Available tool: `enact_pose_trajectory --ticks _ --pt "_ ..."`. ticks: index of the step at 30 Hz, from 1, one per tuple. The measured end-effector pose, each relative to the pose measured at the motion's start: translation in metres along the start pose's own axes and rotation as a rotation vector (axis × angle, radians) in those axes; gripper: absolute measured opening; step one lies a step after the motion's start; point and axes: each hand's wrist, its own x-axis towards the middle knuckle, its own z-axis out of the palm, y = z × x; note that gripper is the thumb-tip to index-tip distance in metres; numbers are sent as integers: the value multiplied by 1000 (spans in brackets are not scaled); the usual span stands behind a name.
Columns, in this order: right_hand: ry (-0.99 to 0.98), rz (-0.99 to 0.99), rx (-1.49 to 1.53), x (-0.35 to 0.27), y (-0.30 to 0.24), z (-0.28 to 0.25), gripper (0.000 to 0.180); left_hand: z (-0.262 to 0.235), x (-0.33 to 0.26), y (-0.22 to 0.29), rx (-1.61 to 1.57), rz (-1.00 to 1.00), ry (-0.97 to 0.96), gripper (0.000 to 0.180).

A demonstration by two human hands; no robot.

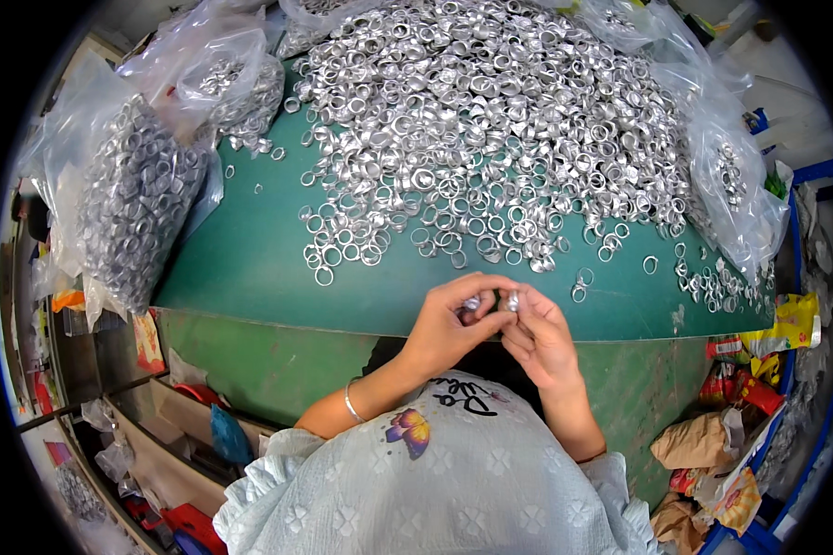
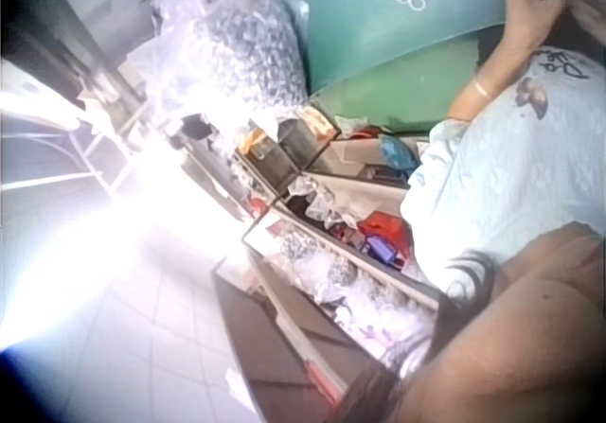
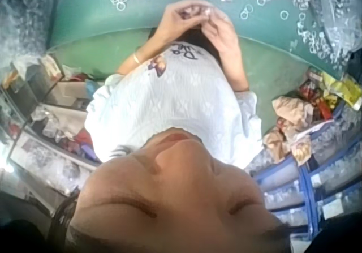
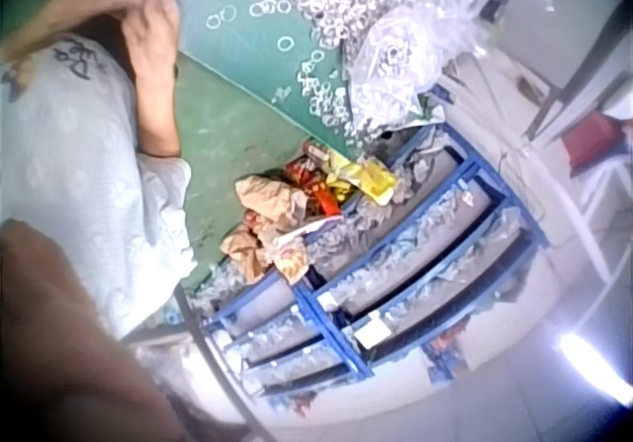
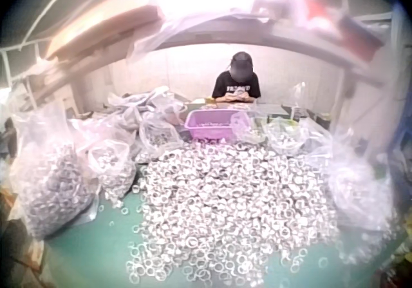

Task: The person sorts small metal rings and components by hand on a green worktable, picking them from a large pile and moving them into a purple tray and plastic bags.

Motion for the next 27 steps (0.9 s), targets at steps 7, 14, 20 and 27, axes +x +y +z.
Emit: enact_pose_trajectory --ticks 7,14,20,27 --pt "258 -285 -464 -19 -20 2 17 -10 3 2 54 7 48 30" --pt "67 -423 -613 -14 -9 20 16 -4 -2 7 0 -60 11 30" --pt "28 -273 -460 -19 -10 17 10 -5 -7 5 -102 -98 0 25" --pt "11 -359 -509 -23 -10 25 11 -5 -8 0 -158 -37 -20 25"
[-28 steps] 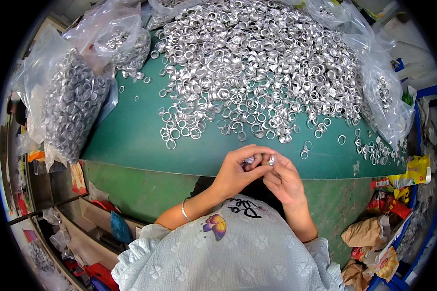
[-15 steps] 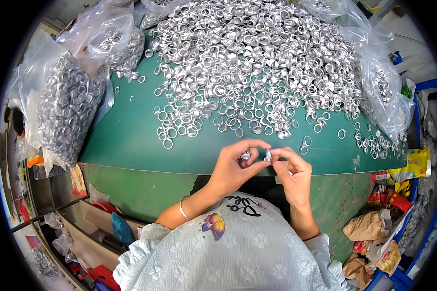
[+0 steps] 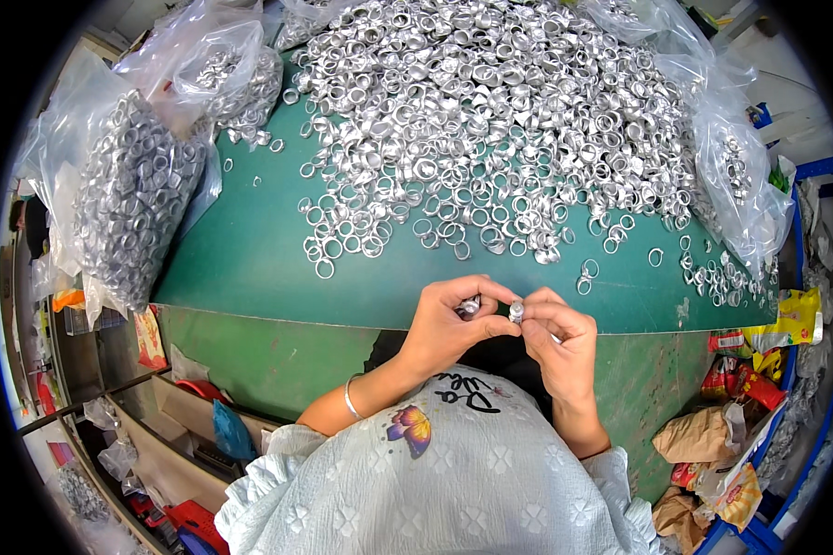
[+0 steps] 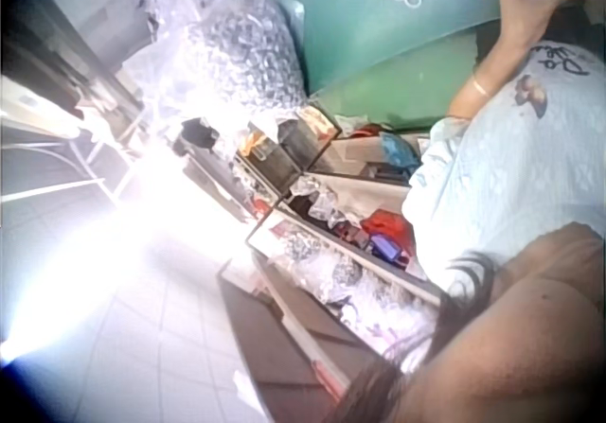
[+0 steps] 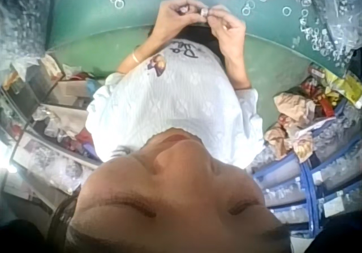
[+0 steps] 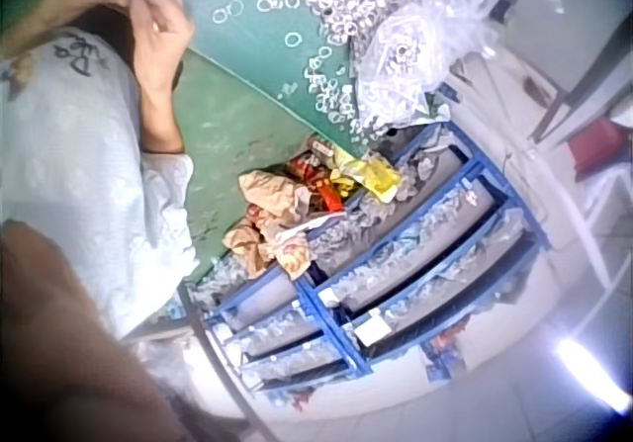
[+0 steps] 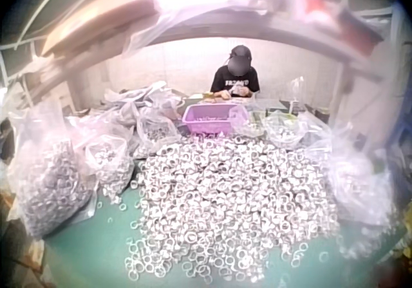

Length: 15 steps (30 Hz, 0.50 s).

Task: The person sorts small metal rings and components by hand on a green worktable, picking them from a large pile and moving them into a purple tray and plastic bags.

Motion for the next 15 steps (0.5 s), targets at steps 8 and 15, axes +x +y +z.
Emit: enact_pose_trajectory --ticks 8,15 --pt "42 122 70 -3 13 -7 14 6 0 4 268 -10 32 29" --pt "380 7 -32 2 9 -44 16 10 3 -1 346 -36 17 23"
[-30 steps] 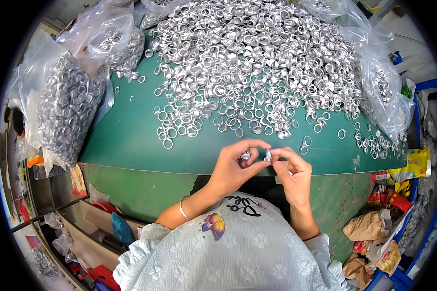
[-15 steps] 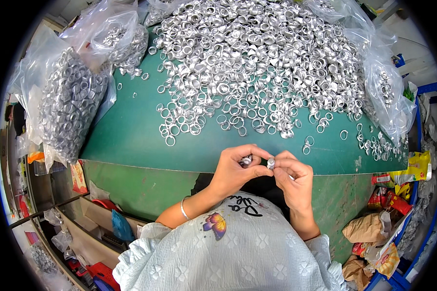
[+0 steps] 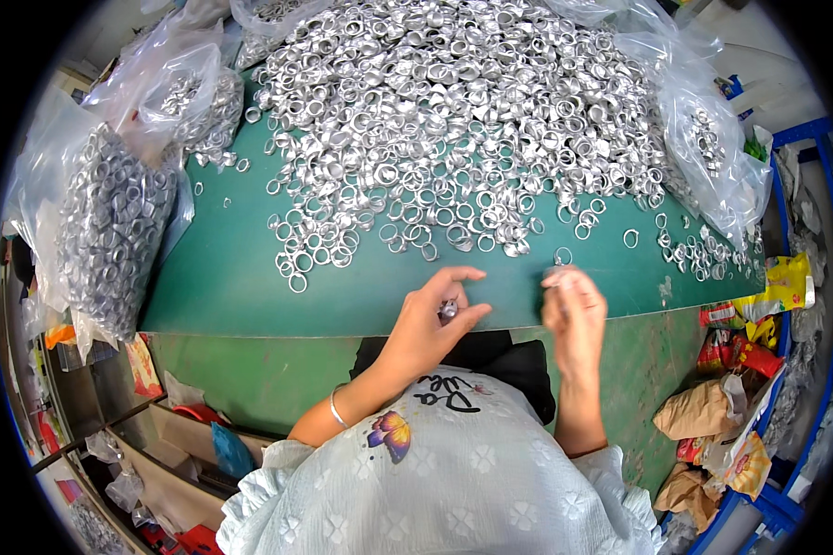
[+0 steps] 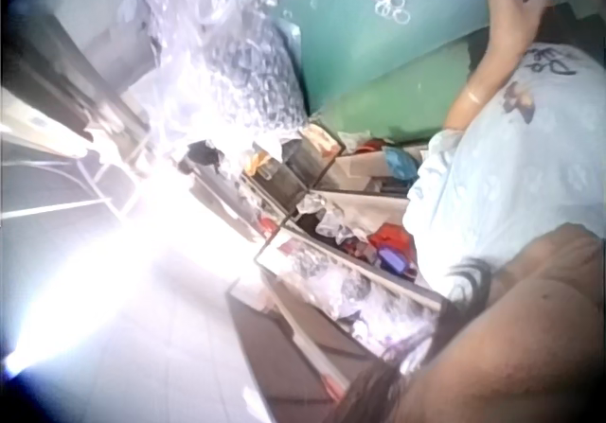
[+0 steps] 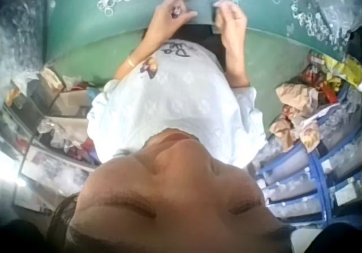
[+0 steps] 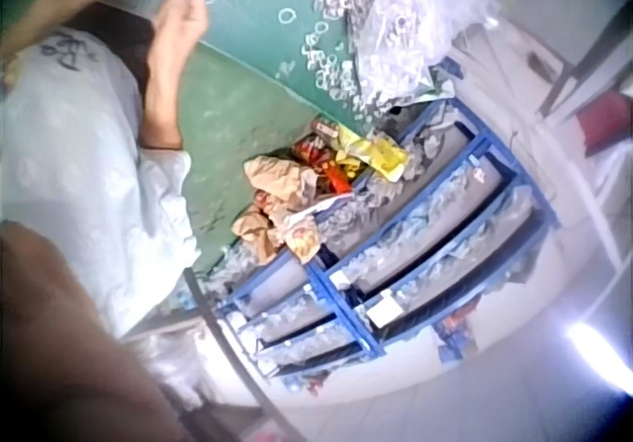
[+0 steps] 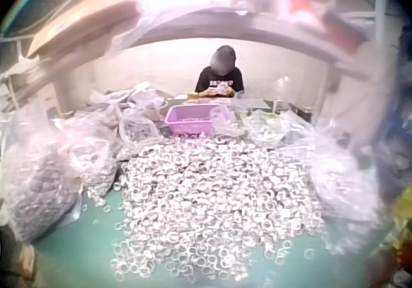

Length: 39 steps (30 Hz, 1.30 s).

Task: The person sorts small metal rings and components by hand on a green worktable, picking them from a large pile and moving them into a purple tray and plastic bags.

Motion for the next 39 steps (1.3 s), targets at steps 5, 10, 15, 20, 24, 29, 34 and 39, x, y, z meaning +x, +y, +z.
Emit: enact_pose_trajectory --ticks 5,10,15,20,24,29,34,39 --pt "206 -382 -551 24 -4 -41 8 0 1 -11 -68 -50 -98 18" --pt "119 -540 -1219 30 4 -24 15 1 6 -18 9 84 -99 19" --pt "100 -671 -1170 61 9 -12 13 0 7 -23 -283 -34 -86 24" --pt "298 -608 -1162 64 -11 -9 22 -7 6 -20 -642 -194 -69 29" --pt "-9 -547 -1110 45 -7 10 23 -3 9 -22 -712 -168 -64 27" --pt "97 -591 -1021 56 3 2 5 -2 7 -23 -613 -109 -67 23" --pt "167 -468 -969 44 -5 4 16 -4 5 -33 -654 -161 -52 18" --pt "44 -436 -1356 27 4 11 33 -1 5 -31 -634 -178 -90 17"
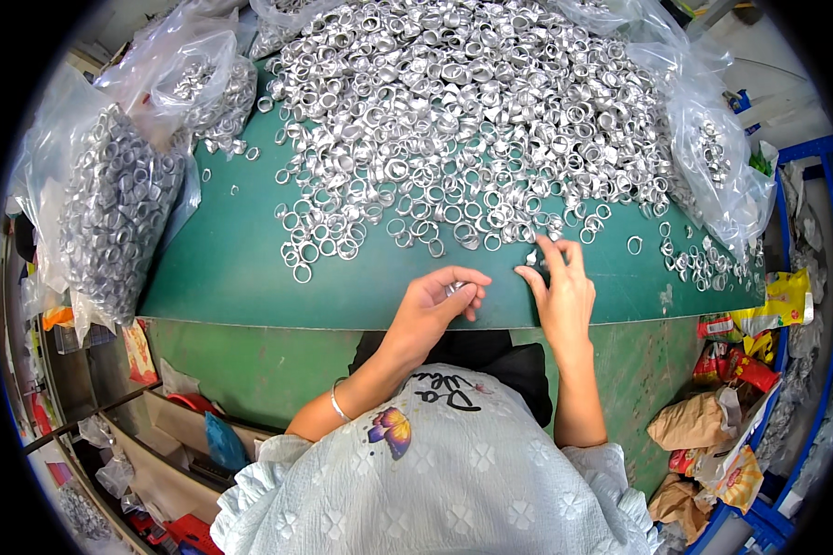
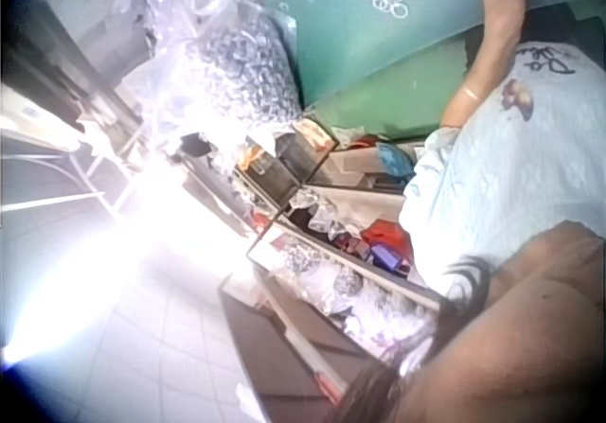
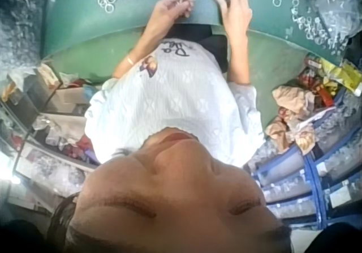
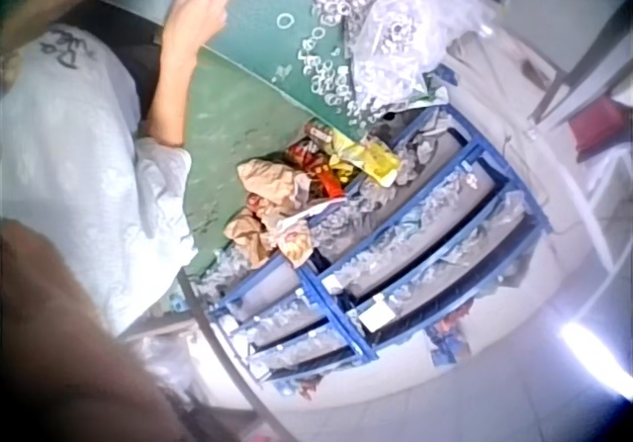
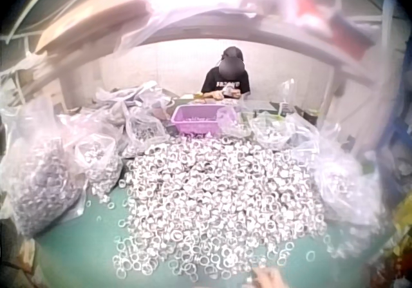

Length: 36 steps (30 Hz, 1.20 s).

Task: The person sorts small metal rings and components by hand on a green worktable, picking them from a large pile and moving them into a purple tray and plastic bags.

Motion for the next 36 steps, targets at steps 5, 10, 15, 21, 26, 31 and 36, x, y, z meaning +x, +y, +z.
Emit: enact_pose_trajectory --ticks 5,10,15,21,26,31,36 --pt "116 -60 230 7 25 7 24 4 -1 2 0 7 5 17" --pt "-324 372 1698 5 19 -12 25 6 -2 3 -23 -1 24 18" --pt "-852 411 2331 -17 14 5 40 16 -5 10 11 170 -43 28" --pt "-958 514 2145 -29 -3 10 52 15 -7 13 262 217 -103 40" --pt "-896 484 1941 -28 -15 5 55 14 -6 14 409 240 -126 38" --pt "-748 406 1734 -32 -14 1 44 10 -5 23 509 226 -224 27" --pt "-235 290 962 -27 -2 -11 14 8 -5 17 325 50 -19 14"
